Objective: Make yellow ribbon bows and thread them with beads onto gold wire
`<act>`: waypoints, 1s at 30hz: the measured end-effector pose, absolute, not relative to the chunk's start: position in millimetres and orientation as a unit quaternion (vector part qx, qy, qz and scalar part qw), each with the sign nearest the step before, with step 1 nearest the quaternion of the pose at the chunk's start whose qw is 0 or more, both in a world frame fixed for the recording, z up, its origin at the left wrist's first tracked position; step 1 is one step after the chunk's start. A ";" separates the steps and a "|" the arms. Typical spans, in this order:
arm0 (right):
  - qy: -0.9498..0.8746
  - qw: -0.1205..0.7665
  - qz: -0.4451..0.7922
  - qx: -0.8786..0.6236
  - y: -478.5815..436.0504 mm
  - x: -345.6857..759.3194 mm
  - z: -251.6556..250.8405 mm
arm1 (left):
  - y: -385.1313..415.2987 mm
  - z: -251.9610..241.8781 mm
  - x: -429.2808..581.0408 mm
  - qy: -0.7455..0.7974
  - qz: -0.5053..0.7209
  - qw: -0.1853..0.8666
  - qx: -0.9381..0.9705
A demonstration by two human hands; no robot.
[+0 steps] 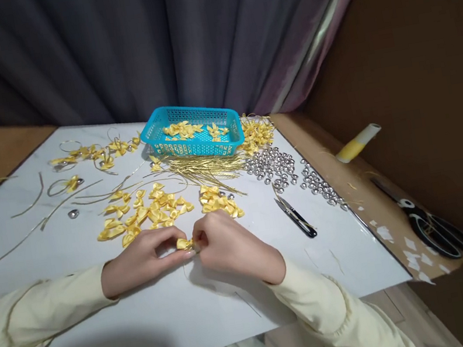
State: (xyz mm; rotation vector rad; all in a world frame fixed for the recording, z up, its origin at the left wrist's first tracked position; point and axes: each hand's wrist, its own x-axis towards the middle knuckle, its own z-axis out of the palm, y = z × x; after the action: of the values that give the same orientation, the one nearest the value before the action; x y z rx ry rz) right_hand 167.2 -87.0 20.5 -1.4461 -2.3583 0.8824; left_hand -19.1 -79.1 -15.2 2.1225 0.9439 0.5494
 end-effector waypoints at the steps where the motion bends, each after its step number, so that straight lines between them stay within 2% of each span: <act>1: -0.806 0.116 0.302 -0.496 -87.3 166.6 20.6 | -78.9 -16.1 -19.5 0.361 0.223 0.354 0.833; 6: -0.806 0.113 0.300 -0.497 -88.3 165.7 21.3 | -79.0 -17.2 -20.3 0.344 0.232 0.322 0.851; 16: -0.793 0.125 0.317 -0.505 -88.5 167.4 21.6 | -78.8 -15.7 -18.4 0.372 0.191 0.432 0.799; 30: -0.796 0.122 0.297 -0.513 -92.9 167.6 19.5 | -79.1 -14.8 -18.2 0.376 0.171 0.441 0.797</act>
State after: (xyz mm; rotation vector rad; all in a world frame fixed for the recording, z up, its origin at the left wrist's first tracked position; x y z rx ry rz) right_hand 167.6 -92.9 19.5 -1.4985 -2.3227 0.8678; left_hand -18.2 -79.1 -14.8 1.9789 0.9334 0.4251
